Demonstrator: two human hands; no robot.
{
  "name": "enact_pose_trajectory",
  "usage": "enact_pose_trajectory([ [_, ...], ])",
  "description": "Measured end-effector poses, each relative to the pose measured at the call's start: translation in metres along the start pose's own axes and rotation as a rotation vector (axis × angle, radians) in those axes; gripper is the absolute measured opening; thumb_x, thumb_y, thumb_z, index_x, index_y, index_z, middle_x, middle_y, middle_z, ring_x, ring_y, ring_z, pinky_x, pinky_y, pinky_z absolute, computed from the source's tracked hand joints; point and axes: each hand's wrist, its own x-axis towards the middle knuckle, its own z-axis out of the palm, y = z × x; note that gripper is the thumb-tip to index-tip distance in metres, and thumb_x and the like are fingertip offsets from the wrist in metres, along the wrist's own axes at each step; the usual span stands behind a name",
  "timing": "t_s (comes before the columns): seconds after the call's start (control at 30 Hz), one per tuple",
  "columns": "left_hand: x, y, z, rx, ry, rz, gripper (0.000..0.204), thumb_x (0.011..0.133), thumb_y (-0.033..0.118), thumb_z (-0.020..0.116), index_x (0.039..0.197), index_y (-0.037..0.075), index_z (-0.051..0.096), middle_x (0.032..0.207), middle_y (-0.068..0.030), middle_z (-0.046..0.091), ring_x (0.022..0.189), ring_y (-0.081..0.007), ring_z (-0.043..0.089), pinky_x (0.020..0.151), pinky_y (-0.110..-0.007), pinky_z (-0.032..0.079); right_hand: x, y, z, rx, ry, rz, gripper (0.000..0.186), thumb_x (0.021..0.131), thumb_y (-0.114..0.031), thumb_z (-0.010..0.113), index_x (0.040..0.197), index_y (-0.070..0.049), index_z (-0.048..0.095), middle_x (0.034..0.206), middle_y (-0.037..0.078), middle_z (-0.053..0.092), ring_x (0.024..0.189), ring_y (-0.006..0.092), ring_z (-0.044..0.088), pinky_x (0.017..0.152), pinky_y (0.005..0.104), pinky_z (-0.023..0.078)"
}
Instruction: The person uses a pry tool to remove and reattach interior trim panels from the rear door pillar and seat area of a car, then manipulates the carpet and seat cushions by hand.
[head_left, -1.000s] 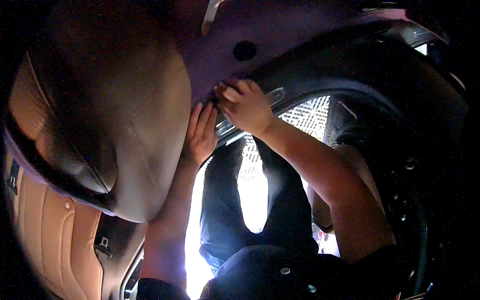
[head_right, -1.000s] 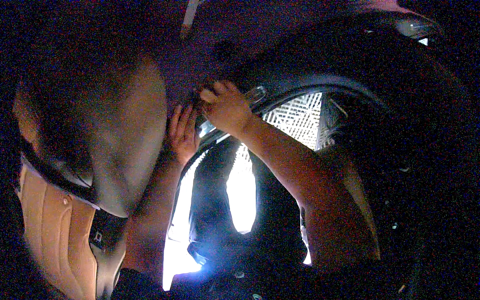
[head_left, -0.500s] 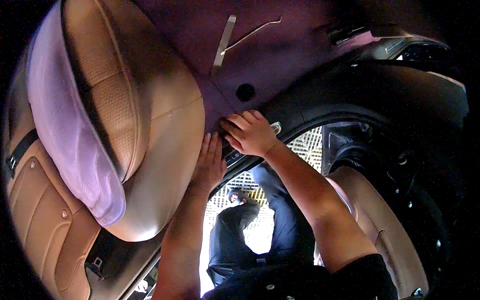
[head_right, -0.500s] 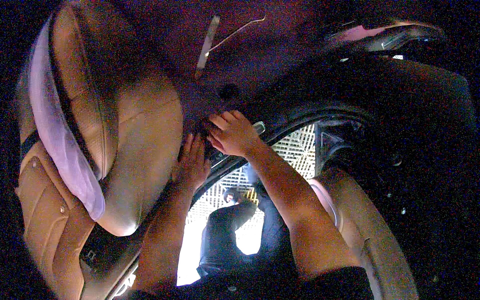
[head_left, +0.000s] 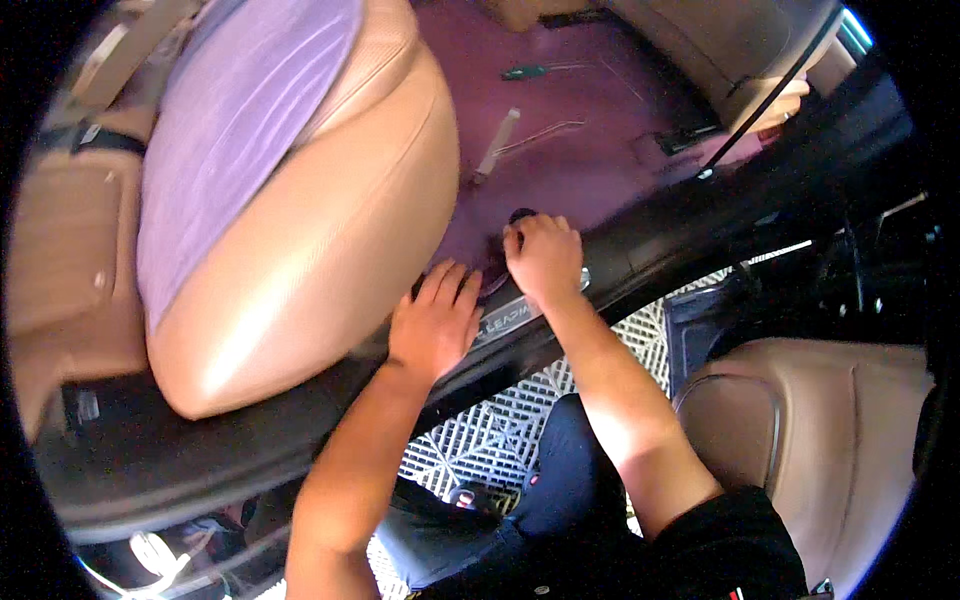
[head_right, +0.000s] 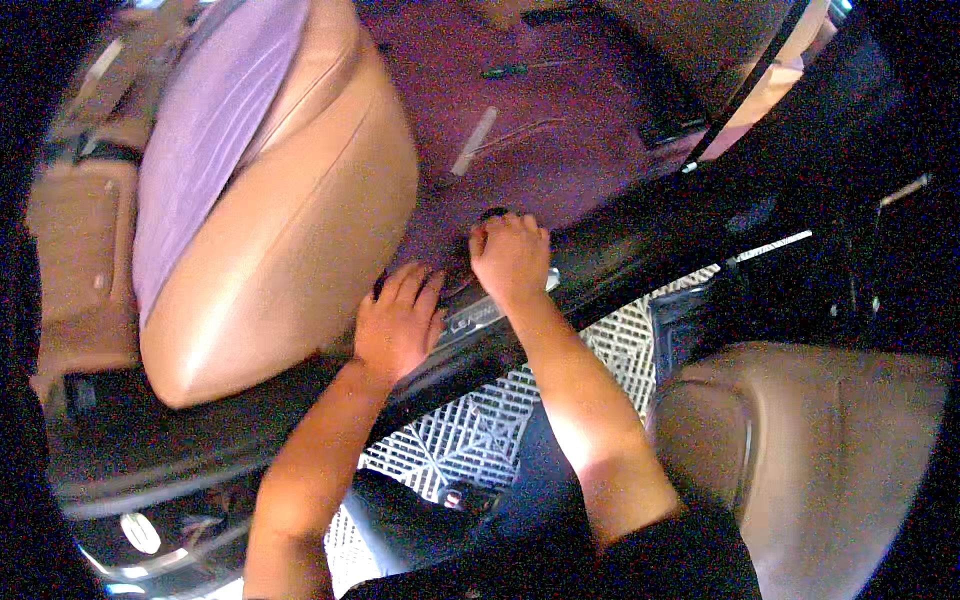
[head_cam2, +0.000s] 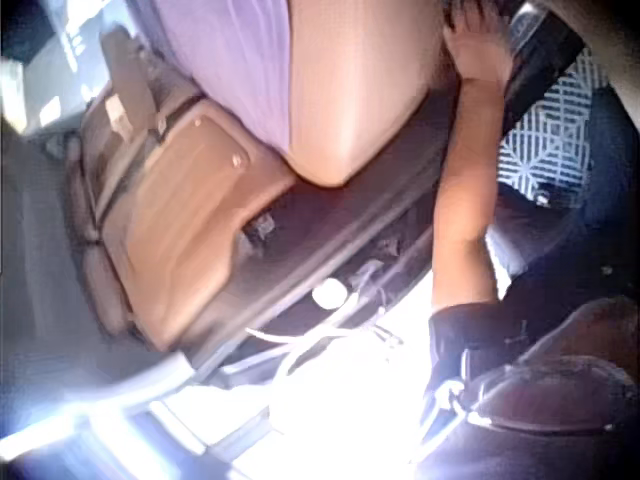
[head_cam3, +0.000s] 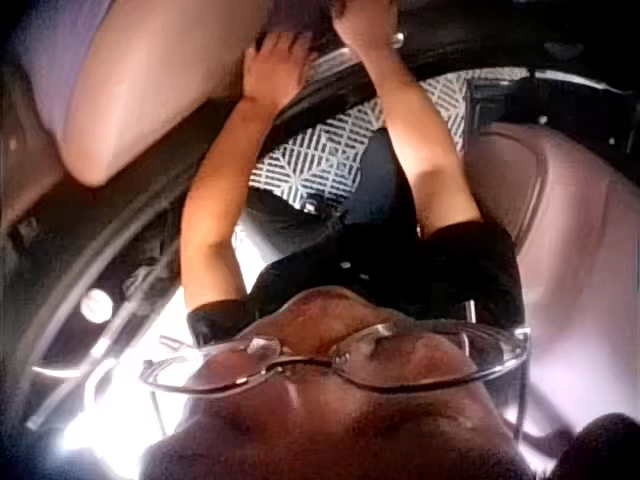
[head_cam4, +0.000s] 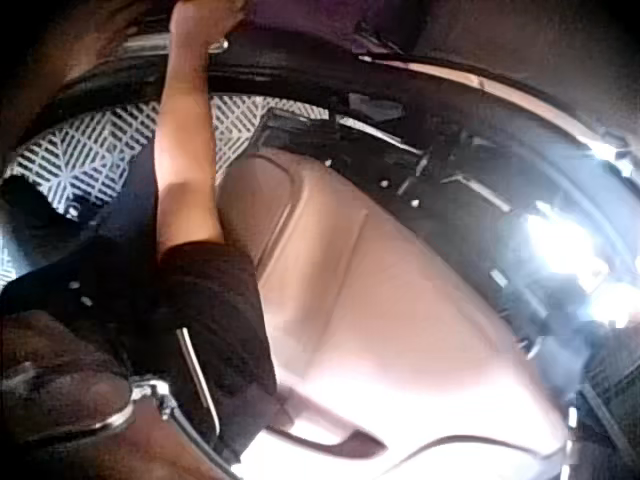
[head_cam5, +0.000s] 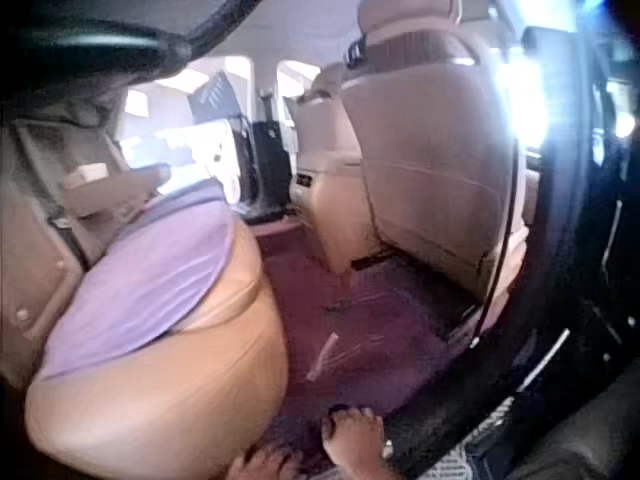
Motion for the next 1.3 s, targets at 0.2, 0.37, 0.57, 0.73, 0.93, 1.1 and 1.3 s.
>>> enact_pose_trajectory([
  [0.2, -0.018, 0.151, -0.061, -0.786, 0.326, 0.285, 0.020, 0.090, 0.029, 0.070, 0.100, 0.012, 0.072, 0.102, -0.0116, 0.071, 0.099, -0.0343, 0.067, 0.088, -0.049, 0.053, -0.001, 0.013, 0.002, -0.077, 0.025, 0.021, 0.038, 0.094, -0.037, 0.054, 0.096, -0.009, 0.079, 0.103, 0.013, 0.076, 0.104, 0.0363, 0.068, 0.089, 0.0537, 0.052],
  [0.37, -0.013, 0.221, -0.180, -0.907, 0.060, 0.414, 0.026, 0.096, 0.034, 0.065, 0.088, 0.009, 0.064, 0.091, -0.0105, 0.060, 0.093, -0.0332, 0.060, 0.080, -0.045, 0.051, -0.001, 0.004, -0.009, -0.118, -0.113, 0.067, 0.042, 0.095, -0.038, 0.050, 0.102, -0.008, 0.080, 0.109, 0.015, 0.076, 0.110, 0.0372, 0.067, 0.096, 0.0522, 0.051],
  [0.57, 0.000, 0.254, -0.222, -1.088, -0.329, 0.648, 0.044, 0.100, 0.045, 0.057, 0.088, 0.005, 0.071, 0.092, -0.0157, 0.069, 0.092, -0.0384, 0.064, 0.081, -0.048, 0.053, 0.000, -0.004, -0.012, -0.053, -0.070, 0.064, 0.045, 0.096, -0.038, 0.049, 0.096, -0.006, 0.080, 0.107, 0.018, 0.076, 0.111, 0.0393, 0.067, 0.099, 0.0520, 0.051],
  [0.73, -0.002, 0.247, -0.230, -0.689, -0.415, 0.537, 0.061, 0.104, 0.052, 0.047, 0.092, -0.002, 0.074, 0.095, -0.0202, 0.073, 0.097, -0.0392, 0.066, 0.086, -0.050, 0.054, -0.001, 0.004, -0.004, -0.079, -0.072, 0.091, 0.044, 0.097, -0.036, 0.050, 0.089, -0.005, 0.080, 0.102, 0.016, 0.078, 0.103, 0.0369, 0.070, 0.092, 0.0494, 0.055],
  [0.93, -0.031, 0.251, -0.238, -0.762, -0.073, 0.344, 0.046, 0.098, 0.046, 0.062, 0.087, 0.002, 0.067, 0.087, -0.0155, 0.067, 0.090, -0.0351, 0.067, 0.077, -0.044, 0.055, 0.006, 0.010, 0.000, -0.138, -0.125, 0.052, 0.045, 0.097, -0.037, 0.049, 0.095, -0.003, 0.079, 0.107, 0.018, 0.076, 0.108, 0.0388, 0.068, 0.095, 0.0509, 0.055],
  [1.1, -0.027, 0.243, -0.233, -0.825, 0.212, 0.456, 0.042, 0.098, 0.044, 0.063, 0.083, 0.004, 0.062, 0.083, -0.0114, 0.061, 0.079, -0.0335, 0.064, 0.069, -0.042, 0.053, 0.001, 0.002, -0.009, -0.067, -0.134, 0.074, 0.043, 0.098, -0.038, 0.052, 0.095, -0.005, 0.080, 0.104, 0.017, 0.077, 0.105, 0.0378, 0.070, 0.092, 0.0504, 0.056],
  [1.3, -0.018, 0.231, -0.234, -0.924, -0.082, 0.434, 0.042, 0.099, 0.043, 0.062, 0.083, 0.004, 0.059, 0.085, -0.0134, 0.060, 0.083, -0.0348, 0.061, 0.071, -0.042, 0.051, 0.003, 0.000, -0.010, -0.060, -0.180, 0.088, 0.040, 0.097, -0.039, 0.054, 0.101, -0.008, 0.078, 0.107, 0.016, 0.075, 0.108, 0.0382, 0.068, 0.095, 0.0495, 0.055],
])
